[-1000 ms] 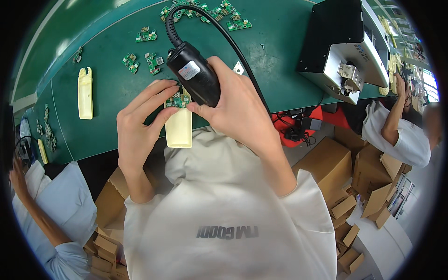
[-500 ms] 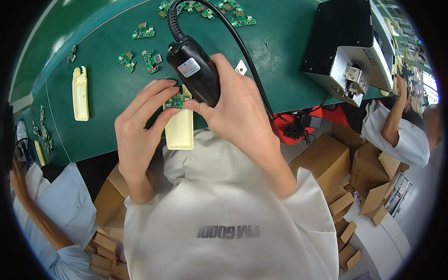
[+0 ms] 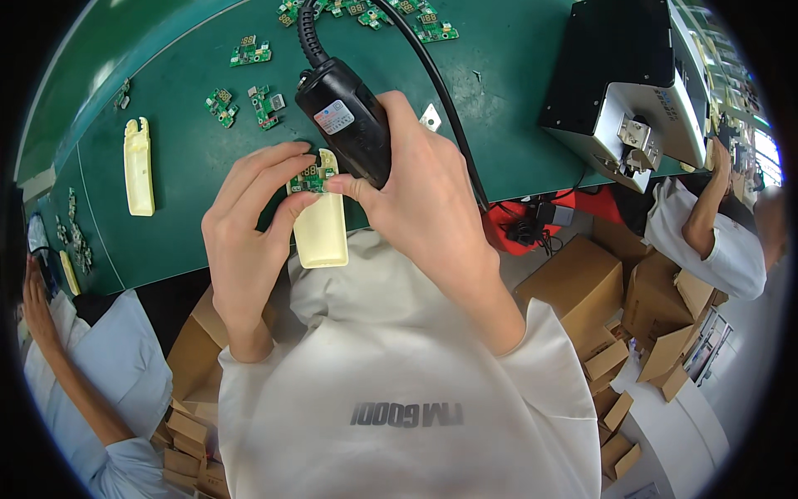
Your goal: The person is assembling electronic circuit boards into plastic housings using an electric screwdriver on a factory assembly line.
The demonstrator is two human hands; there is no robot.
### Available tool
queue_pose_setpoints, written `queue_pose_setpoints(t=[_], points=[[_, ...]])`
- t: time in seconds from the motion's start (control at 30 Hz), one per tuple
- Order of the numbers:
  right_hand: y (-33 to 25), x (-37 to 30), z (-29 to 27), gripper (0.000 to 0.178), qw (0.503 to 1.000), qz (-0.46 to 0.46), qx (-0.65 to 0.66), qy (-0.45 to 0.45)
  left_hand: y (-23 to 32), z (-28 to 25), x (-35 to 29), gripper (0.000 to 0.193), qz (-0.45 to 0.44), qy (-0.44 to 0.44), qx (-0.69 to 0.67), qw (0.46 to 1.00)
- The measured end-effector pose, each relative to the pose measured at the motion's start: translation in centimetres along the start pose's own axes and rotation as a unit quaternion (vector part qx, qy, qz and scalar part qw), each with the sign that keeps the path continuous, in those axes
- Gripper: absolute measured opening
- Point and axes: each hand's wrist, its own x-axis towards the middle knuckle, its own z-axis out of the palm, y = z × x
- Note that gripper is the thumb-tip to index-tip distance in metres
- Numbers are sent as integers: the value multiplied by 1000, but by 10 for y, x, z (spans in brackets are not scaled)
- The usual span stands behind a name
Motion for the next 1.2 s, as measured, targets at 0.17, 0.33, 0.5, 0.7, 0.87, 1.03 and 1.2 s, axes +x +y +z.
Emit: queue_pose_setpoints(t=[0.17,0.33,0.5,0.7,0.87,1.03,1.2], points=[[-2,3,-4,62,1000,10,-4,-13,0,0,2,29,20,4,24,999],[-8,-5,-11,59,998,-21,55,-23,-13,2,1,30,74,32,6,997],[-8,-12,-7,52,995,-13,100,4,-9,24,7,29,105,136,8,985],[-17,-5,-10,44,993,27,116,-1,3,15,11,21,144,219,58,963],[-21,0,-10,40,997,12,81,8,-8,12,11,11,201,161,21,966],[-30,24,-8,39,996,24,56,58,-9,24,36,12,23,266,-30,963],[-28,47,-8,36,994,-27,28,106,-6,-9,59,16,-10,324,-2,946]])
